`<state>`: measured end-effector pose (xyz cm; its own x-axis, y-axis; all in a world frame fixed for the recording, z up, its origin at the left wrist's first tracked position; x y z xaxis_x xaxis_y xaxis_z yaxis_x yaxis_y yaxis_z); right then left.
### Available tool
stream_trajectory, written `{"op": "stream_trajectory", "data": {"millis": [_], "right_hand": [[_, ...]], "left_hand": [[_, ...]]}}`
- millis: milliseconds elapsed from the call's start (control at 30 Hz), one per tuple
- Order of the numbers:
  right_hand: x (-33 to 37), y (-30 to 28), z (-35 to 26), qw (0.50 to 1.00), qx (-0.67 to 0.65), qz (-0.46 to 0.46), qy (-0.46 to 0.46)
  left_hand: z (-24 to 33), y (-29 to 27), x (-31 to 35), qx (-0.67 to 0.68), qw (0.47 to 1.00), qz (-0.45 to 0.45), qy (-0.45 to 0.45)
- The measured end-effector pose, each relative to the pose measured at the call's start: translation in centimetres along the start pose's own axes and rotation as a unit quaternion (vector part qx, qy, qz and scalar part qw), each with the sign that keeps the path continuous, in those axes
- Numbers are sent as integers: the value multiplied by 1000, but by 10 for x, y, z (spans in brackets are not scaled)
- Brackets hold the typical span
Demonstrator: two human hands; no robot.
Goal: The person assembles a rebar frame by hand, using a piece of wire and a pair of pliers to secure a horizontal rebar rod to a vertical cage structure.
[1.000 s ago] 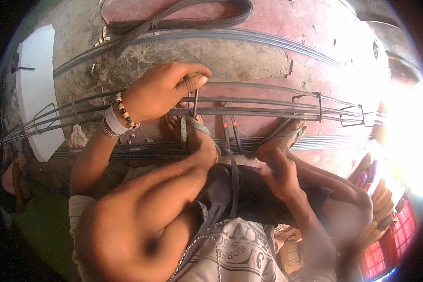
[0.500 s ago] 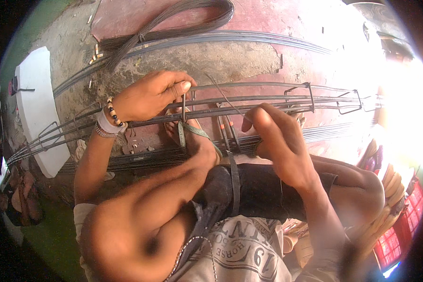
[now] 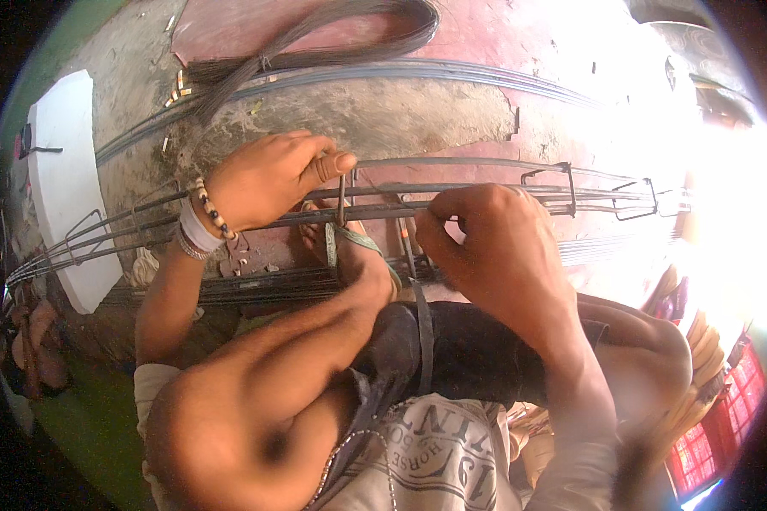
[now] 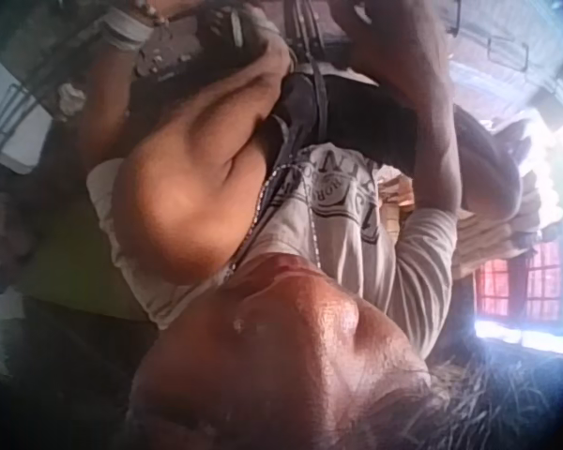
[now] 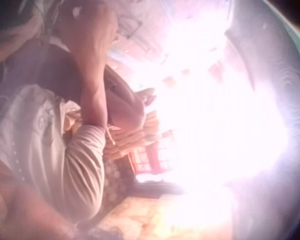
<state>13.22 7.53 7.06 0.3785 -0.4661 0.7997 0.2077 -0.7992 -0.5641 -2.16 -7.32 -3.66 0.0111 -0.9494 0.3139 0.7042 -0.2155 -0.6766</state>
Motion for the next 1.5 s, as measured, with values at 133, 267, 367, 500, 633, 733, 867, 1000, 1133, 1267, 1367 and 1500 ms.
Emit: {"op": "stream_trajectory", "data": {"millis": [133, 267, 367, 500, 633, 733, 867, 1000, 1133, 1267, 1367, 1500], "right_hand": [[-9, 21, -11, 975, 79, 164, -129], [-17, 41, -21, 975, 31, 156, -158], [-27, 58, -27, 961, -9, 185, -207], [-28, 64, -35, 959, -33, 186, -213], [-24, 71, -33, 959, -101, 165, -209], [-17, 66, -37, 963, -108, 162, -184], [-11, 71, -40, 978, -104, 123, -130], [-13, 79, -49, 967, -64, 184, -167], [-15, 83, -47, 969, -69, 179, -156], [-16, 87, -46, 970, -75, 182, -145], [-15, 87, -45, 971, -104, 185, -114], [-15, 85, -41, 969, -133, 180, -103]], "left_hand": [[13, -4, 7, -36, 998, -28, -53], [12, -3, 9, -8, 999, 18, -42], [1, 3, 5, 32, 999, -1, -29], [-1, -1, -1, 150, 988, 21, 24], [-7, -2, -6, 223, 965, 99, 93], [-12, 0, -6, 251, 960, 121, 34], [-1, -8, -3, 239, 948, 202, 57], [2, -9, 6, 181, 941, 269, 91], [2, -10, 17, 155, 940, 269, 144], [-5, -17, 14, 490, 856, 157, 59], [-3, -16, 3, 517, 852, 76, -32], [-10, -14, -5, 516, 856, 11, -11]]}}
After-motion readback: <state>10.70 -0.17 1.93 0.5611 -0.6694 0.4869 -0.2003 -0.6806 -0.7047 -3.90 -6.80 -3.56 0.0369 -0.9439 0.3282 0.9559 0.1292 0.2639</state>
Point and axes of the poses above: each hand's wrist, its own x-axis away from the middle knuckle, its own y-axis out of the palm, z = x × y, the point moved 4 cm from there along -x, towards the middle knuckle, and after that the axes turned 14 degrees about y, right-handed, at the moved point
